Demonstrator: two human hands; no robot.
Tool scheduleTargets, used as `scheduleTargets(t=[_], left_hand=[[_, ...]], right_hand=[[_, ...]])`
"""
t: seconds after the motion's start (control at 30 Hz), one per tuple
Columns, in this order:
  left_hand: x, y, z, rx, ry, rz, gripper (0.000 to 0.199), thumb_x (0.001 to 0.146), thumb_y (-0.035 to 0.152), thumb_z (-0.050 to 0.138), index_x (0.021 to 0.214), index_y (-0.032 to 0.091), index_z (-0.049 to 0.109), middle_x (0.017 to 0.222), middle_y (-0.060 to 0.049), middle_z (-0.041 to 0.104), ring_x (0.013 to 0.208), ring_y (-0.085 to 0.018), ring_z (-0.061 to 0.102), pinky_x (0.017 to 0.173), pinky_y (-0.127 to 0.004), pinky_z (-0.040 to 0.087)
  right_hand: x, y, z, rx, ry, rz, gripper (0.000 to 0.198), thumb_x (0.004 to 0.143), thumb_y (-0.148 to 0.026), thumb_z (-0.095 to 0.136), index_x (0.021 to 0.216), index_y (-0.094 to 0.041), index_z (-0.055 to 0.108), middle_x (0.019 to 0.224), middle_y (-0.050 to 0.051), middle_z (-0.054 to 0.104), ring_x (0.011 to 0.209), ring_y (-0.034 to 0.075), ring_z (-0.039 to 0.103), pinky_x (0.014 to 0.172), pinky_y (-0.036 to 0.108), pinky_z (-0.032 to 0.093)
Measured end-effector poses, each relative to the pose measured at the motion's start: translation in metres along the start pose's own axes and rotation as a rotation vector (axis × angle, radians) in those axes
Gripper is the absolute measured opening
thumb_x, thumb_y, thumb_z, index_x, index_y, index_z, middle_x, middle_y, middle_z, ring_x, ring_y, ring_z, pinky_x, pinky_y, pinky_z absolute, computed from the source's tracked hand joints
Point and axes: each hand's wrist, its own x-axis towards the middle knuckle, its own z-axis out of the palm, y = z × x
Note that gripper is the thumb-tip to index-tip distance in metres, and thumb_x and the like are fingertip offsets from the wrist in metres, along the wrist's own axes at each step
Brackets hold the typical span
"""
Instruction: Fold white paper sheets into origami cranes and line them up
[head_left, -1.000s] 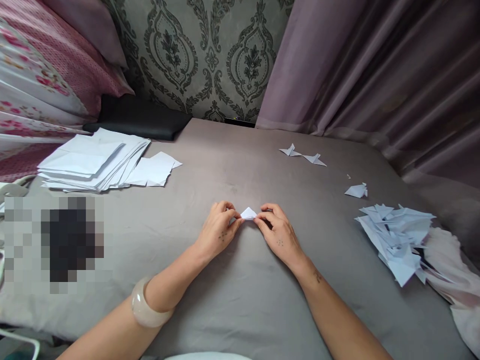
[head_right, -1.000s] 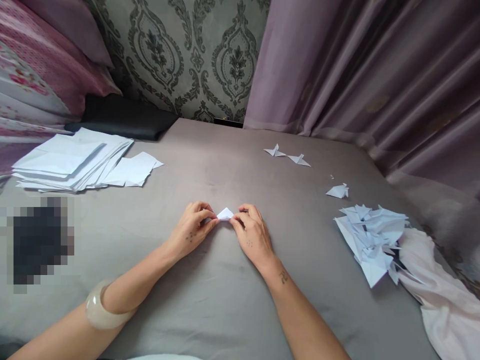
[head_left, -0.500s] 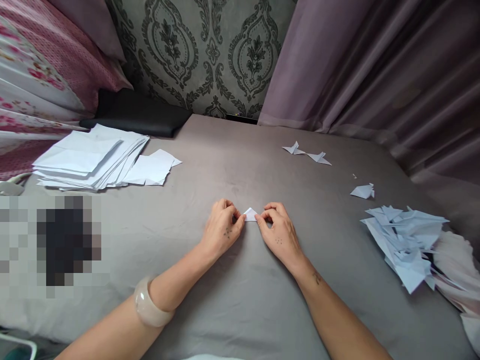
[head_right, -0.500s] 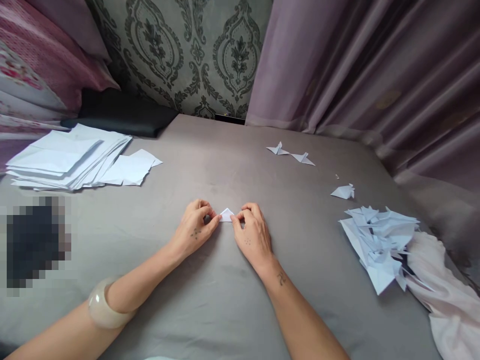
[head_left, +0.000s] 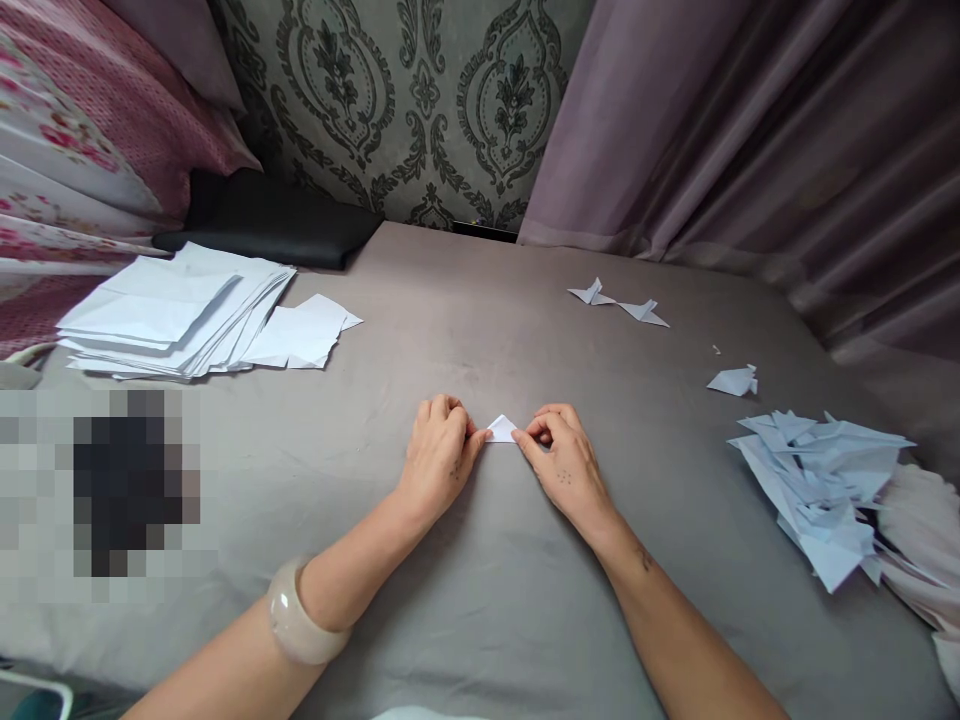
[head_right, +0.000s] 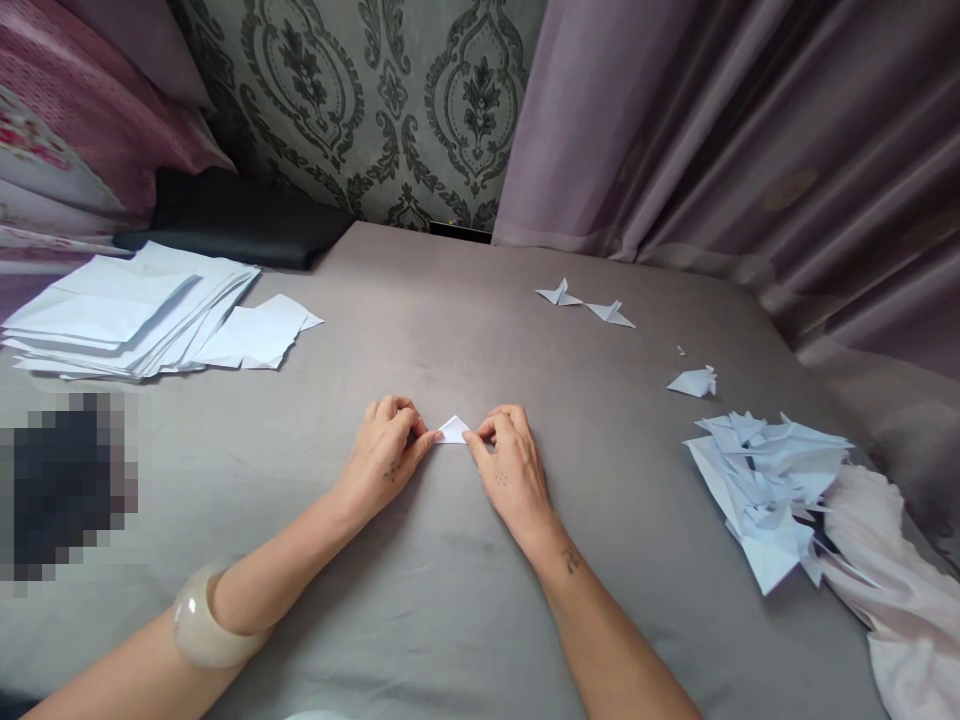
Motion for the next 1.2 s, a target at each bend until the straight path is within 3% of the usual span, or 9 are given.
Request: scheduleTargets(t=[0.37, 0.63, 0.87, 1.2], left_hand=[[-0.001, -0.011, -0.002, -0.071, -0.059, -0.032, 0.011, 0.089, 0.028, 0.049, 0.084, 0.019, 0.054, 0.101, -0.007, 0.048, 0.089, -0.022, 0.041, 0.08, -0.037, 0.04], [0.002, -0.008, -0.007, -0.132, -0.078, -0.029, 0.01, 0.086, 0.025, 0.052, 0.088, 0.022, 0.06, 0.099, -0.006, 0.052, 0.092, -0.022, 0.044, 0.085, -0.039, 0.039], [0.001, -0.005, -0.008, -0.169, -0.051, -0.009, 0.022, 0.08, 0.041, 0.062, 0.095, 0.025, 0.064, 0.097, -0.004, 0.058, 0.091, -0.022, 0.048, 0.085, -0.037, 0.039], [-0.001, 0.004, -0.012, -0.21, -0.102, 0.027, 0.033, 0.088, 0.05, 0.047, 0.092, 0.026, 0.069, 0.101, -0.004, 0.065, 0.093, -0.021, 0.054, 0.092, -0.041, 0.034]], right_hand=[[0.003, 0.0, -0.011, 0.064, -0.096, 0.056, 0.004, 0.08, -0.025, 0.059, 0.079, -0.021, 0.059, 0.098, 0.003, 0.055, 0.073, 0.013, 0.053, 0.073, 0.028, 0.047], [0.003, 0.003, -0.012, 0.06, -0.122, -0.012, 0.011, 0.082, -0.025, 0.054, 0.088, -0.022, 0.063, 0.1, 0.004, 0.054, 0.074, 0.013, 0.055, 0.073, 0.029, 0.048], [-0.003, -0.001, -0.012, 0.075, -0.066, -0.112, 0.023, 0.081, -0.02, 0.05, 0.098, -0.022, 0.064, 0.103, 0.005, 0.057, 0.077, 0.014, 0.056, 0.074, 0.029, 0.048], [-0.005, 0.001, -0.013, 0.11, -0.03, -0.137, 0.029, 0.072, -0.01, 0.044, 0.091, -0.02, 0.064, 0.095, 0.003, 0.062, 0.07, 0.011, 0.055, 0.067, 0.025, 0.045]])
